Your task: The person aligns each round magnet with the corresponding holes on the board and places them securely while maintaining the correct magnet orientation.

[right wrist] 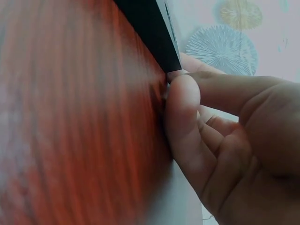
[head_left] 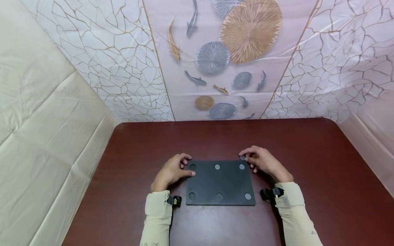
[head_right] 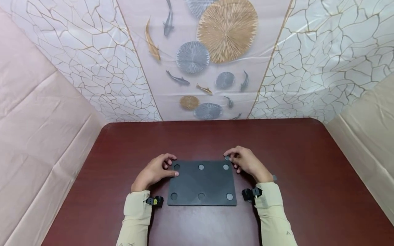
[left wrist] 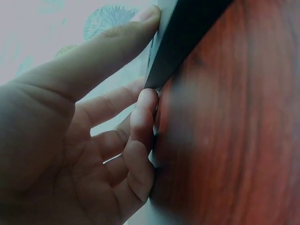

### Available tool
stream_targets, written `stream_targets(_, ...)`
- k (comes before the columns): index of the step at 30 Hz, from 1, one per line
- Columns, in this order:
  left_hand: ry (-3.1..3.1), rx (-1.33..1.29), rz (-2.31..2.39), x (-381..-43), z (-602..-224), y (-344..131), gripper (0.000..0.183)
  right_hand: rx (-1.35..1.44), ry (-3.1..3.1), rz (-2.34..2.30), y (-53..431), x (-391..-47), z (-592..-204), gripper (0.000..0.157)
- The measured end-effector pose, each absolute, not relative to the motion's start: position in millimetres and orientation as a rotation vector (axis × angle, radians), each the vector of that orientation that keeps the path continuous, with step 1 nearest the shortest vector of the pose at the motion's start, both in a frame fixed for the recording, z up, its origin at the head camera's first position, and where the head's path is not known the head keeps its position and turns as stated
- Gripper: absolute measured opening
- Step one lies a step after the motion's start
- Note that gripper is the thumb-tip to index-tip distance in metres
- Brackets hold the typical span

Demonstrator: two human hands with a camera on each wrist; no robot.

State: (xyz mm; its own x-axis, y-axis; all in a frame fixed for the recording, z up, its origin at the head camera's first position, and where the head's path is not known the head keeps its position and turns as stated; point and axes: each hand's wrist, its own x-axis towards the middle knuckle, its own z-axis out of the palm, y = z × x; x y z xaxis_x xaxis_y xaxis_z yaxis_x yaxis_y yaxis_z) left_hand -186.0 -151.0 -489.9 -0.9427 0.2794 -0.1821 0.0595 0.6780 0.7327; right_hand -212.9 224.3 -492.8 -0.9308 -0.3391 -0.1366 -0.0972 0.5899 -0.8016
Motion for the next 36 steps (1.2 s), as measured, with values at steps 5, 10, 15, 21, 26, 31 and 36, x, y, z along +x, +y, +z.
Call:
stream_targets(5, 2.601, 0.307, 1.122, -190, -489, -153, 0.054, -0.332, 2.589, -1.218, 224, -217, -493, 0.026)
stream_targets(10, 2.587, 0.346, 1.108, -188, -492, -158, 0.055, -0.331, 2.616, -1.175, 222, -216, -495, 0.023)
stream_targets(15, 2.583, 0.364, 1.105, -188, -491, -165, 0.055, -0.365, 2.643, -1.115, 217, -219, -493, 0.02)
stream_targets(21, 2.59, 0.346, 1.126, -188, -492, -167, 0.054, -0.419, 2.693, -1.031, 213, -218, -492, 0.018)
stream_targets(26, 2.588, 0.33, 1.131, -187, -493, -168, 0.054, -0.472, 2.726, -0.967, 212, -218, -491, 0.017)
stream_targets(31, 2.592, 0.332, 1.129, -187, -494, -165, 0.054, -0.482, 2.75, -0.934, 215, -218, -493, 0.017)
stream_targets(36, 2.589, 0.36, 1.131, -190, -494, -160, 0.055, -0.438, 2.764, -0.945, 222, -215, -491, 0.016)
